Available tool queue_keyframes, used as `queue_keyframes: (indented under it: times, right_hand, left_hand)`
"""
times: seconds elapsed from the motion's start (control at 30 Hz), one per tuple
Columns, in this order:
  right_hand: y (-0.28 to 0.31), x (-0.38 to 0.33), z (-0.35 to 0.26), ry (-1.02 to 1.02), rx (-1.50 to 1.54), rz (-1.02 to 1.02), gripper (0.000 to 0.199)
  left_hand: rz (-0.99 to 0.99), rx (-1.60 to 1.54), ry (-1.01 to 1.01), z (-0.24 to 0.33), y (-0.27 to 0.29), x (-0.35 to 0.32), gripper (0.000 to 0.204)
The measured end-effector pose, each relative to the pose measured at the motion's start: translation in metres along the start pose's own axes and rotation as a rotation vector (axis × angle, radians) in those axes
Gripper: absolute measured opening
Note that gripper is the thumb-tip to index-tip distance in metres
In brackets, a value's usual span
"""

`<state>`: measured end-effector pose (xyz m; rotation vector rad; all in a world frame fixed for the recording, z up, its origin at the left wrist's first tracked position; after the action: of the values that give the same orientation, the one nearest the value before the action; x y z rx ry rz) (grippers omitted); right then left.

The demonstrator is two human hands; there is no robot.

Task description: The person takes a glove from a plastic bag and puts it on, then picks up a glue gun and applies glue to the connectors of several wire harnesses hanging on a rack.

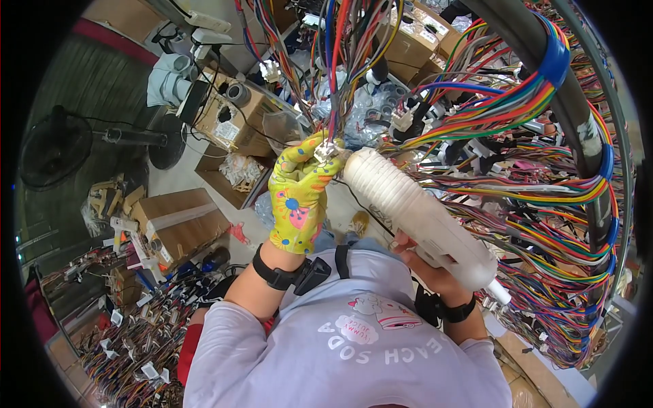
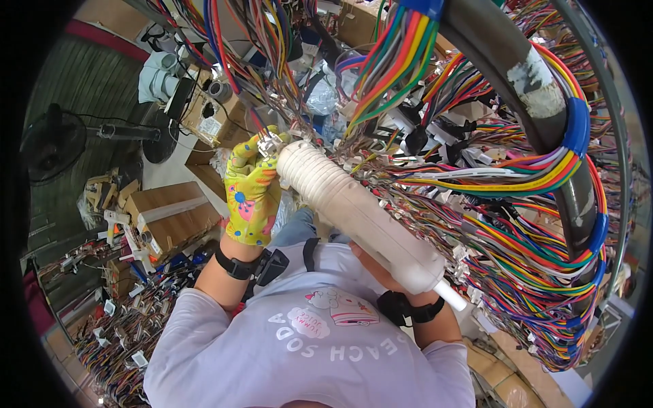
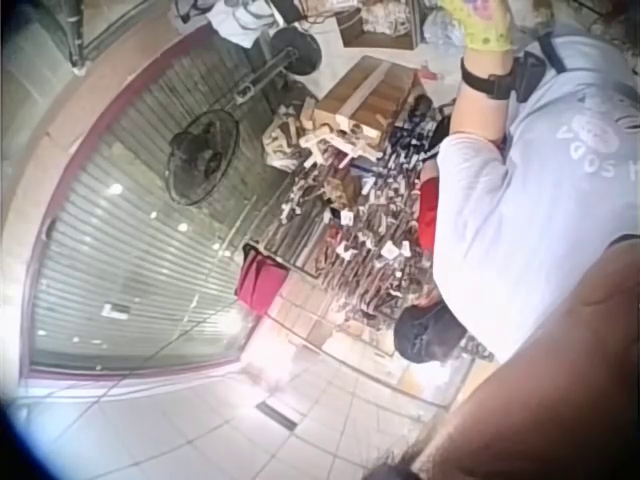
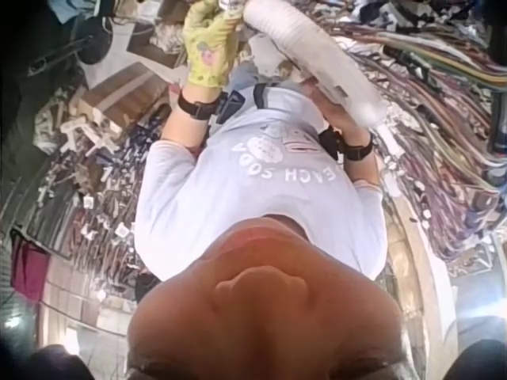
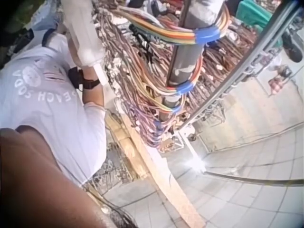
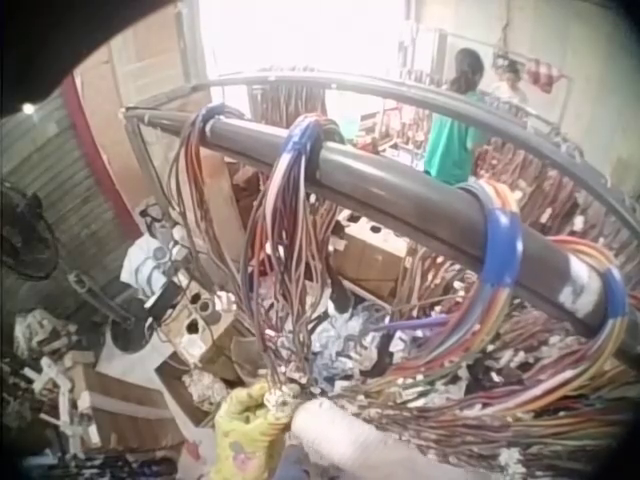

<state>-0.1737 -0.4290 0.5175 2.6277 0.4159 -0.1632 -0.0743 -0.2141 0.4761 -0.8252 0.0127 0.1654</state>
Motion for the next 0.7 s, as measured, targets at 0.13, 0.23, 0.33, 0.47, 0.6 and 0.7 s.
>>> queue_keyframes:
  times: [0.13, 0.23, 0.33, 0.47, 0.6, 0.7]
  right_hand:
    - [0.000, 0.004, -0.004, 0.060, 0.068, 0.005, 0.034]
    - [0.000, 0.000, 0.001, 0.007, 0.096, 0.006, 0.036]
    - [0.002, 0.001, -0.002, 0.024, 0.026, -0.015, 0.039]
    - [0.000, 0.002, -0.006, -0.020, 0.188, 0.003, 0.043]
    - [0.001, 0.001, -0.001, 0.013, -0.036, -0.024, 0.044]
    - [0.001, -0.001, 0.000, 0.038, -0.025, 0.007, 0.044]
  left_hand:
    - [0.006, -0.001, 0.017, 0.001, 0.000, -0.002, 0.036]
    - [-0.003, -0.004, 0.011, 0.000, -0.001, -0.002, 0.035]
    - [0.011, -0.008, 0.011, 0.000, 0.002, -0.002, 0.035]
    - [0.024, -0.018, 0.018, -0.001, 0.002, -0.001, 0.035]
    - [0.013, -0.022, 0.003, 0.000, 0.004, -0.001, 0.035]
    - [0.016, -0.014, 0.011, 0.000, 0.004, -0.002, 0.035]
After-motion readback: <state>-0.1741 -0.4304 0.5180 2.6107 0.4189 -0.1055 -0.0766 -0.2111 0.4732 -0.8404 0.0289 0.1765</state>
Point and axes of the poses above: each hand's wrist, its own x-axis towards the middle knuckle, its own y-axis out of the back of the hand, z = x × y, the point moved 1 cm from there along x, towards the middle knuckle, and after that the axes turned 3 degrees about -y, right-handed, at the moved point
